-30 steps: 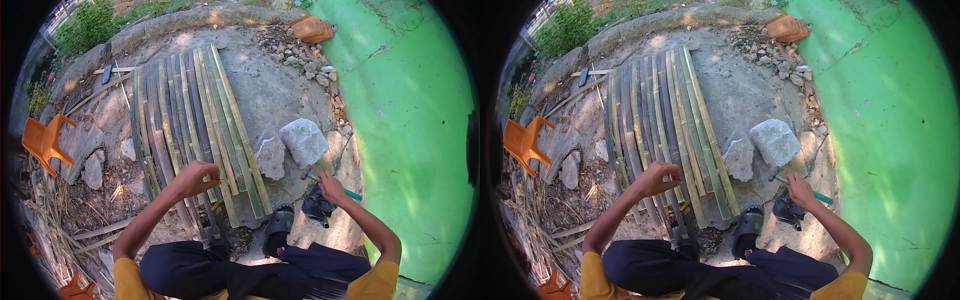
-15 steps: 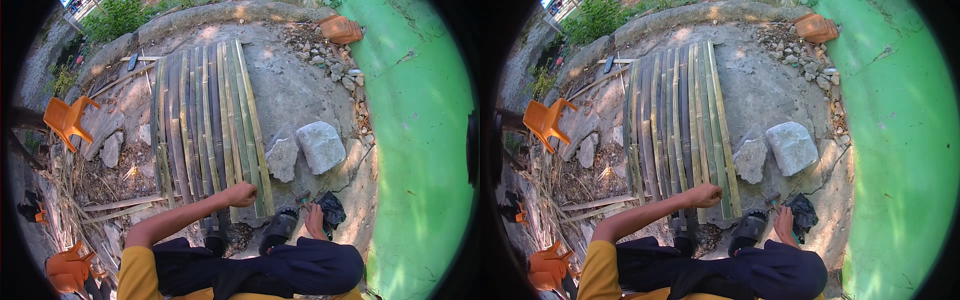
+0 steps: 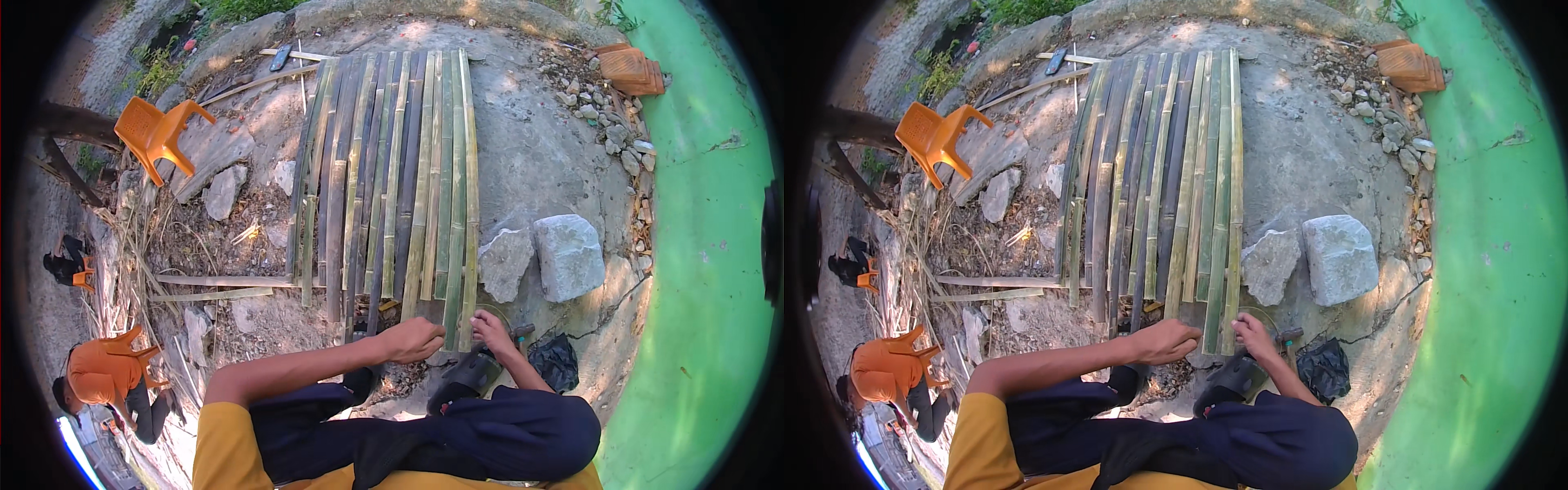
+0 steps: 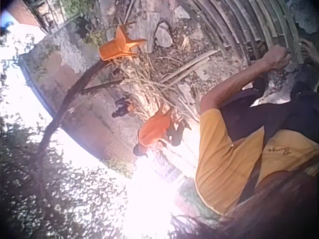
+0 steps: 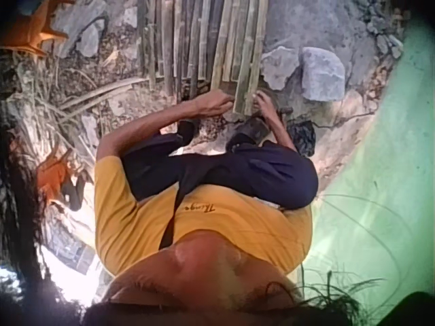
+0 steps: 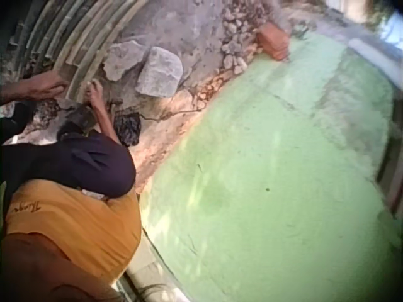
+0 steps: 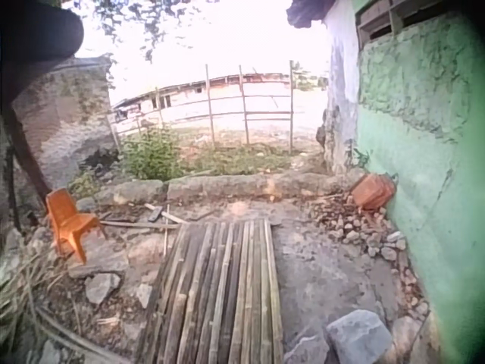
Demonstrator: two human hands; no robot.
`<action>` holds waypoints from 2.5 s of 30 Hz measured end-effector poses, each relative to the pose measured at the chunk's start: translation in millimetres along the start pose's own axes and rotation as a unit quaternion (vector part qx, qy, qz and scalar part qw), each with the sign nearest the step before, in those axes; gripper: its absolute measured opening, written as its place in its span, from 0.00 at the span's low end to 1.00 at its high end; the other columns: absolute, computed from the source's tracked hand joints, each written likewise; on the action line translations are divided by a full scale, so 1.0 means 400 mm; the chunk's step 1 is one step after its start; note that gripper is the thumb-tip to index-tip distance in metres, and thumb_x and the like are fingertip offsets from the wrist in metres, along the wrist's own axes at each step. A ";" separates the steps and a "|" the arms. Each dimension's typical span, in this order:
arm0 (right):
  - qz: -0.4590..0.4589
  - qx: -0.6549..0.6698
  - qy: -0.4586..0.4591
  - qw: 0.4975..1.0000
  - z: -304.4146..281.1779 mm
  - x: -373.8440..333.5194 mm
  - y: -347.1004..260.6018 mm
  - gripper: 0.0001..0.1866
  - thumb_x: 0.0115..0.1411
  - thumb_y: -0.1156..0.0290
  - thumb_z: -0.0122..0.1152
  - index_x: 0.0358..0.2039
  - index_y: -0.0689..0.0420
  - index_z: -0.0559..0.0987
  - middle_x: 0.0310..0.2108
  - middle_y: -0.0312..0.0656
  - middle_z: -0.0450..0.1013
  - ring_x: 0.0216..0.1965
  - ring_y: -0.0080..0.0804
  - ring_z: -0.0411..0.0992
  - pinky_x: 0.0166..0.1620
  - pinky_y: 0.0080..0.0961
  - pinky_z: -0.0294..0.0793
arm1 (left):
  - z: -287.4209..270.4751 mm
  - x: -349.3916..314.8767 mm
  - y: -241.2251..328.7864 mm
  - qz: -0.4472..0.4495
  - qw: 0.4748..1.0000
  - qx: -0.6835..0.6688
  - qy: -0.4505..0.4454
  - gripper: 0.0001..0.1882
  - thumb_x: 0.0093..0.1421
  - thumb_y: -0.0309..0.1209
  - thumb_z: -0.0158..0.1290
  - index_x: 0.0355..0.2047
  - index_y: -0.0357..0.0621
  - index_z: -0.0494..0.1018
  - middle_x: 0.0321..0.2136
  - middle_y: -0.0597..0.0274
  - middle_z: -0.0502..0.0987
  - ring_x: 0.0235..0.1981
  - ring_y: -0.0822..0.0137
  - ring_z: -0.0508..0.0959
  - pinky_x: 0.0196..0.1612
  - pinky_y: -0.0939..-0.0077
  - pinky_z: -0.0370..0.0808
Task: The person aligns bamboo slats on the ground, hammers nails through them into a bamboo crossbar using a hammer, and lifts the assembled bamboo structure.
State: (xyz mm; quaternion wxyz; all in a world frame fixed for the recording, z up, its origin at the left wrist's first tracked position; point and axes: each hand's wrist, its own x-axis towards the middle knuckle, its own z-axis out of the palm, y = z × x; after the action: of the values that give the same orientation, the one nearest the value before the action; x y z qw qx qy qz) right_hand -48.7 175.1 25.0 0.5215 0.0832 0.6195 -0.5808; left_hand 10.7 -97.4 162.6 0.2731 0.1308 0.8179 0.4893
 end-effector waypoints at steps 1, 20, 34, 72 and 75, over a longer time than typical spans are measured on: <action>-0.004 0.003 0.005 1.000 0.012 -0.013 -0.008 0.14 0.68 0.63 0.57 0.50 0.55 0.78 0.38 0.31 0.76 0.38 0.17 0.72 0.43 0.19 0.71 | -0.002 -0.008 0.010 -0.004 1.000 0.001 0.001 0.13 0.64 0.31 0.44 0.29 0.31 0.68 0.21 0.37 0.72 0.28 0.34 0.74 0.38 0.44 0.70; -0.070 0.024 -0.068 0.995 0.012 -0.125 -0.141 0.19 0.64 0.74 0.60 0.55 0.62 0.74 0.45 0.39 0.78 0.45 0.23 0.75 0.48 0.22 0.74 | -0.210 -0.170 0.118 0.013 0.957 0.275 0.088 0.16 0.64 0.38 0.54 0.33 0.41 0.62 0.29 0.51 0.68 0.34 0.52 0.75 0.38 0.59 0.73; -0.021 -0.012 -0.020 1.000 0.062 -0.101 -0.141 0.22 0.61 0.71 0.63 0.55 0.61 0.74 0.45 0.39 0.79 0.46 0.25 0.76 0.49 0.22 0.74 | -0.144 -0.794 -0.878 -0.274 0.520 -0.465 0.662 0.16 0.70 0.29 0.53 0.48 0.26 0.66 0.42 0.43 0.78 0.37 0.55 0.84 0.39 0.65 0.87; -0.035 -0.016 0.080 0.996 0.045 -0.074 -0.081 0.28 0.65 0.69 0.63 0.63 0.60 0.68 0.47 0.42 0.79 0.46 0.28 0.77 0.48 0.27 0.75 | -0.208 -0.555 -0.906 -0.140 0.533 -0.563 0.616 0.18 0.70 0.42 0.51 0.51 0.42 0.72 0.48 0.59 0.79 0.49 0.61 0.80 0.52 0.66 0.78; -0.014 -0.030 0.100 0.994 0.028 -0.082 -0.080 0.29 0.65 0.68 0.63 0.65 0.60 0.66 0.47 0.43 0.78 0.47 0.28 0.77 0.48 0.27 0.75 | -0.181 -0.465 -0.831 -0.148 0.509 -0.591 0.608 0.24 0.68 0.48 0.55 0.53 0.43 0.71 0.45 0.59 0.79 0.45 0.61 0.81 0.46 0.67 0.81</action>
State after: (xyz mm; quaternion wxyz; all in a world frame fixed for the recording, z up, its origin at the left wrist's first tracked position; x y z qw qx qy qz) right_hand -50.6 172.6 72.0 0.4513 0.1165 0.6868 -0.5578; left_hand 138.8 -401.6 -40.7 -0.2087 -0.5135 0.3129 0.7713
